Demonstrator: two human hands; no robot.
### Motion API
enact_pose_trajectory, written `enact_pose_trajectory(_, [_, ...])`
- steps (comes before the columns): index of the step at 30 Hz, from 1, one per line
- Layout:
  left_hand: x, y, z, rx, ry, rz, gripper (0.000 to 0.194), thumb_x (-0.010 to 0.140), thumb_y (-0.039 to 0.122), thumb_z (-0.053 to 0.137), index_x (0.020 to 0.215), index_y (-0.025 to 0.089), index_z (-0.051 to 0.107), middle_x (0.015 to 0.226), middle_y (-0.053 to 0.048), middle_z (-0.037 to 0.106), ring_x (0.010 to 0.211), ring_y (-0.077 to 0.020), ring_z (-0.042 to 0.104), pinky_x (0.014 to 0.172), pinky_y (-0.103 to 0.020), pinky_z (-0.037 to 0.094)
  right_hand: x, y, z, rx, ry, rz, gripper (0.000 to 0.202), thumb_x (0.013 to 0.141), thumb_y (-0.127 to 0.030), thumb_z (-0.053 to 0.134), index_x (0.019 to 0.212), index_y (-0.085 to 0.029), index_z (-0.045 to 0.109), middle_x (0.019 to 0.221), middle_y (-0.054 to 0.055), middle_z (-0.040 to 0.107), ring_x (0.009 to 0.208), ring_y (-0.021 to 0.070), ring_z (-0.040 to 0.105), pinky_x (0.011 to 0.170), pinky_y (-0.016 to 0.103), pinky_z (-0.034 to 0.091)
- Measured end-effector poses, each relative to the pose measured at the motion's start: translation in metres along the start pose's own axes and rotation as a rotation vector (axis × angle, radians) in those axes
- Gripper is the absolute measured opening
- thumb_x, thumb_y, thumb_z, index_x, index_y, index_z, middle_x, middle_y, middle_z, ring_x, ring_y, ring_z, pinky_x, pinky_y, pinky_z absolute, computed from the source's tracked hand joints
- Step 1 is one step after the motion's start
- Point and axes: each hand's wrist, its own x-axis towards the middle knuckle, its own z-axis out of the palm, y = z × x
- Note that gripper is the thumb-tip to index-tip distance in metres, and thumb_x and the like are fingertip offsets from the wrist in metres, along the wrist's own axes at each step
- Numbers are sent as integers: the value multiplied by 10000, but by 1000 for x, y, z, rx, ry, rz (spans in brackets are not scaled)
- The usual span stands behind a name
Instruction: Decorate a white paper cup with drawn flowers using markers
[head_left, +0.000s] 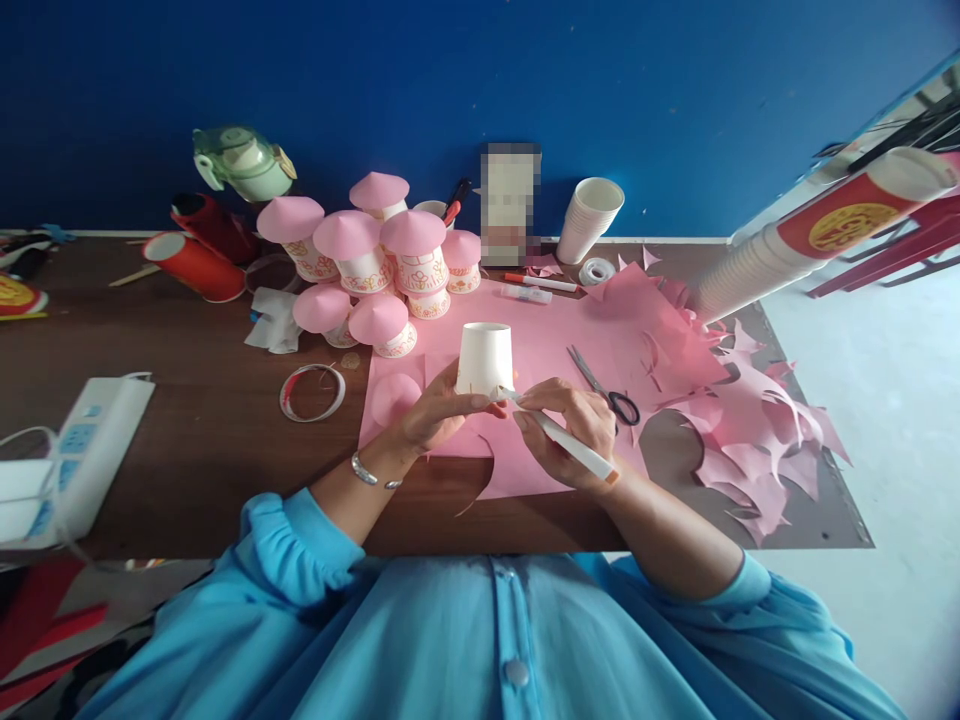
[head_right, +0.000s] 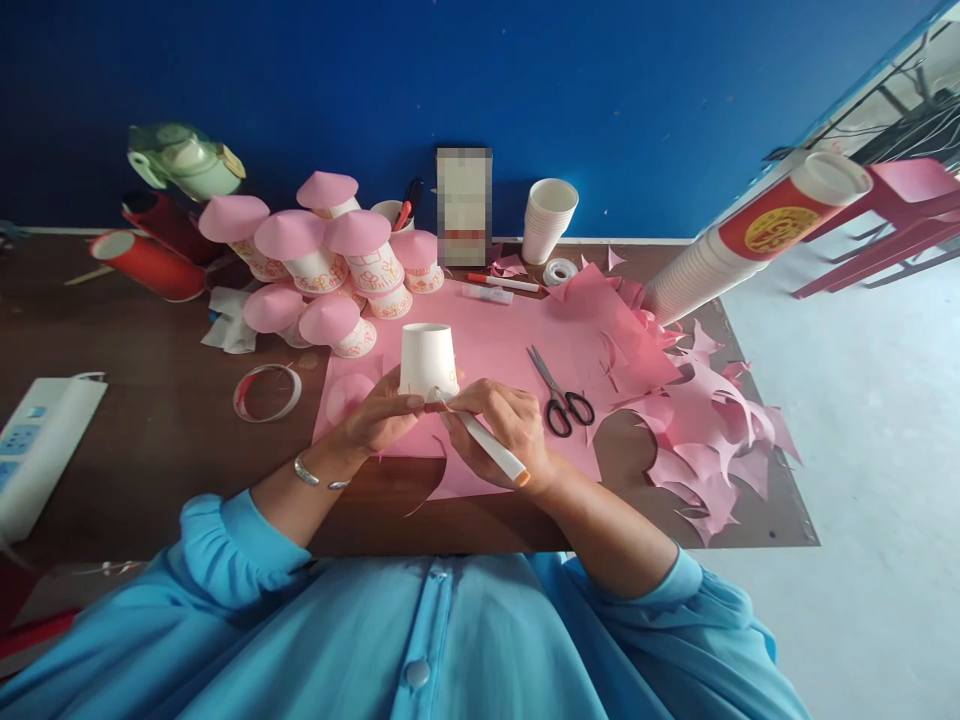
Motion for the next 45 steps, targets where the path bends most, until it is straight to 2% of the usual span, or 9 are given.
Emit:
enact_pose_trajectory(6, [0, 3, 4, 15, 3, 9, 363, 734, 377, 882, 1041, 219, 769, 952, -51, 751, 885, -218, 695, 830, -382, 577, 0, 1, 1, -4, -1, -3, 155, 910, -113, 648, 993, -234, 600, 771, -7, 723, 636, 134, 719, 588, 227, 583])
enact_pose_trajectory(17, [-1, 0, 0, 59, -44, 33, 269, 803, 365, 829, 1000, 200, 750, 927, -62, 747, 870, -217, 692, 870, -390, 554, 0, -1, 0, -18, -21, -6, 153, 910, -103, 638, 975, -234, 594, 771, -6, 723, 643, 129, 719, 594, 224, 581])
enact_pose_trajectory(21, [0, 0, 1, 74, -30, 29, 279, 783, 383, 846, 969, 197, 753, 919, -63, 741, 864, -217, 688, 864, -389, 557, 0, 0, 0, -19, -28, -6, 173, 900, -99, 645, 991, -239, 602, 775, -8, 726, 641, 135, 719, 596, 229, 578])
enact_pose_trajectory(27, [1, 2, 4, 75, -26, 25, 372, 723, 362, 898, 1016, 200, 736, 916, -47, 730, 834, -196, 679, 829, -361, 561, 1, -1, -1, -41, -19, -14, 159, 912, -112, 637, 989, -245, 599, 763, -12, 724, 629, 135, 718, 581, 232, 580])
enact_pose_trajectory(32, [0, -3, 1, 150, 144, -6, 640, 642, 284, 957, 1201, 234, 649, 1019, -27, 692, 917, -179, 641, 809, -310, 537, 2, -2, -2, -46, -25, -27, 165, 912, -104, 635, 991, -241, 587, 757, -13, 714, 616, 130, 707, 574, 229, 576])
enact_pose_trajectory(35, [0, -5, 0, 206, 195, -10, 744, 613, 289, 973, 1259, 231, 609, 1077, -41, 674, 952, -195, 631, 809, -315, 527, 0, -1, 0, -33, -47, -36, 167, 909, -105, 633, 1003, -239, 598, 763, -11, 717, 619, 135, 707, 577, 237, 569])
enact_pose_trajectory(39, [1, -8, -1, 211, 188, -3, 731, 602, 303, 978, 1232, 226, 616, 1038, -33, 663, 922, -190, 625, 781, -306, 511, -2, 1, 3, -11, -63, -39, 179, 903, -97, 626, 1012, -238, 606, 751, -13, 711, 606, 140, 696, 562, 245, 545])
enact_pose_trajectory(45, [0, -7, 0, 97, 152, -7, 690, 650, 265, 952, 1251, 243, 614, 1027, -24, 682, 947, -188, 642, 837, -312, 514, -2, 2, 3, -28, -51, -49, 174, 911, -97, 629, 1010, -237, 599, 746, -13, 706, 609, 141, 699, 563, 248, 558])
